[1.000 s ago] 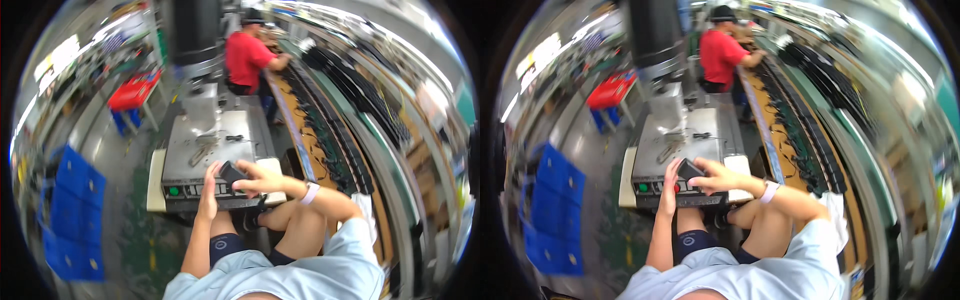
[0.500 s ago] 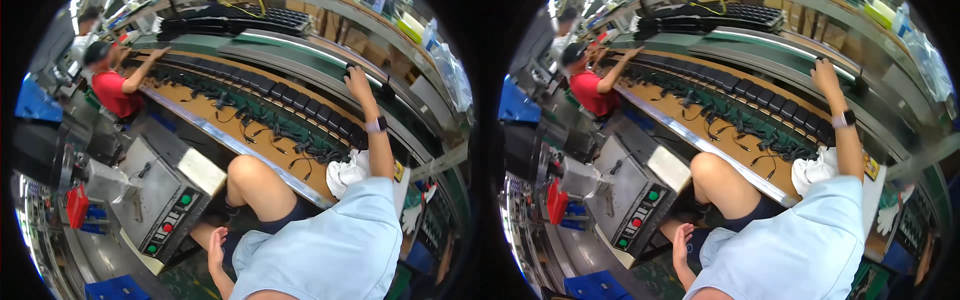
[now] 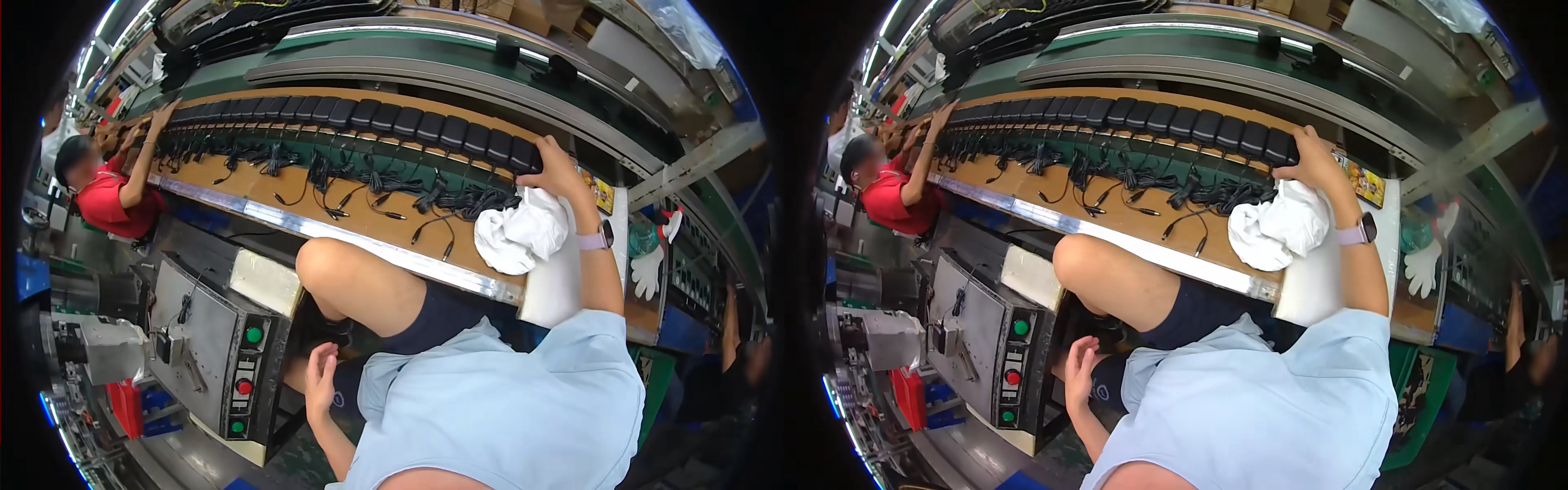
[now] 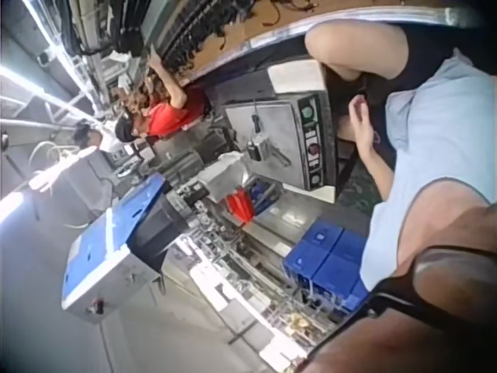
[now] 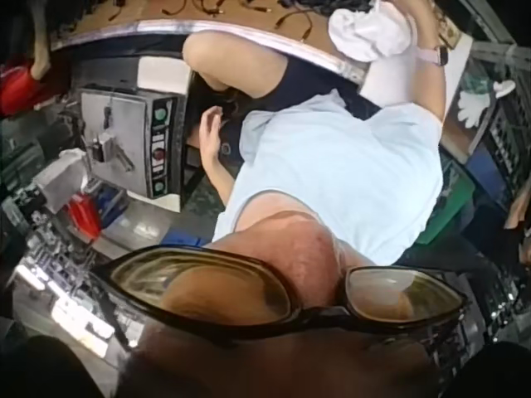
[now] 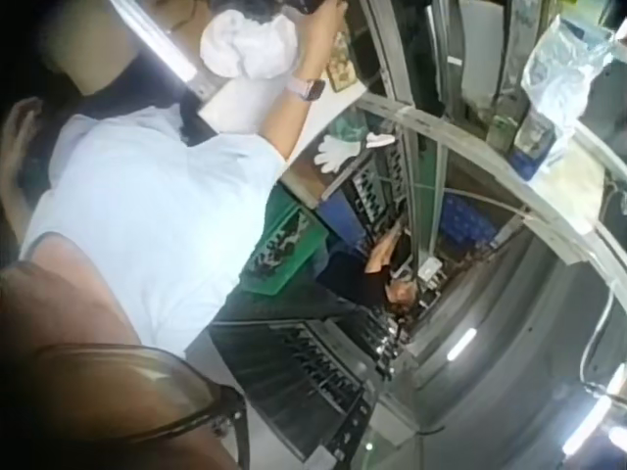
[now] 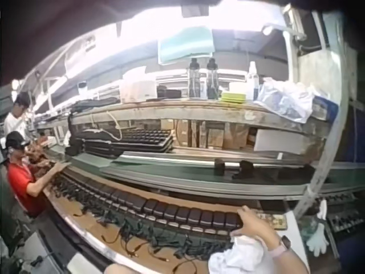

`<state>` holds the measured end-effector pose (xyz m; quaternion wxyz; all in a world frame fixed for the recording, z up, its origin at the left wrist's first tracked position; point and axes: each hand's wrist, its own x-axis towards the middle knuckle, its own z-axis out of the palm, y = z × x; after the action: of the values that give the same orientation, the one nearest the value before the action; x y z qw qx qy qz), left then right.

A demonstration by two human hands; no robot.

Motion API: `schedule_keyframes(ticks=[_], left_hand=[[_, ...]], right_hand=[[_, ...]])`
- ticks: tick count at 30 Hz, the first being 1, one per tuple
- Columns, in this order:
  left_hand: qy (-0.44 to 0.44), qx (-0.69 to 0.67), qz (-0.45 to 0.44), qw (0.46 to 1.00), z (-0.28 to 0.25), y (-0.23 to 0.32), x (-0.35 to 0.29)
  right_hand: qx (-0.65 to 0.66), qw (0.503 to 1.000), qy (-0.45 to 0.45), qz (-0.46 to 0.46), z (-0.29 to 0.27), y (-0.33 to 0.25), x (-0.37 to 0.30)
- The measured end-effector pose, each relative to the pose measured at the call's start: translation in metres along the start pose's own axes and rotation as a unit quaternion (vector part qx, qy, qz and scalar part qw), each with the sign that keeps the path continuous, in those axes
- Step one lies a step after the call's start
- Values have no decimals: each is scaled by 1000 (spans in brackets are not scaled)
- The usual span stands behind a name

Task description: Assembling and inspecting electronic components using a manual press machine on a production line.

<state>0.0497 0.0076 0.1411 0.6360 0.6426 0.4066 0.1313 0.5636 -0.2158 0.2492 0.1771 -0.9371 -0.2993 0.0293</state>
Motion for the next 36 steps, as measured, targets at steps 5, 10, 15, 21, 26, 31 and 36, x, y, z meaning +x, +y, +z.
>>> schedule_keyframes(ticks=[5,10,15,21,26,31,36], left_hand=[[32,-43,18,998,-4,-20,-4],[49,-53,3,997,5,-24,-25],[102,-99,-6,990,-3,-54,-47],[208,-110,177,956,-85,-27,-54],[444,-128,270,845,-238,0,-10],[508,184,310,782,-336,-13,64],[372,-33,335,865,-350,11,78]], right_hand=[[-28,999,-19,-31,-5,-3,11],[-21,978,177,-106,-31,-4,-18],[185,932,250,-187,-66,-68,-56],[458,754,253,-397,-129,-138,-37],[649,597,32,-471,-175,-221,17],[497,668,-115,-542,-83,-364,32],[351,736,-219,-535,40,-499,-24]])
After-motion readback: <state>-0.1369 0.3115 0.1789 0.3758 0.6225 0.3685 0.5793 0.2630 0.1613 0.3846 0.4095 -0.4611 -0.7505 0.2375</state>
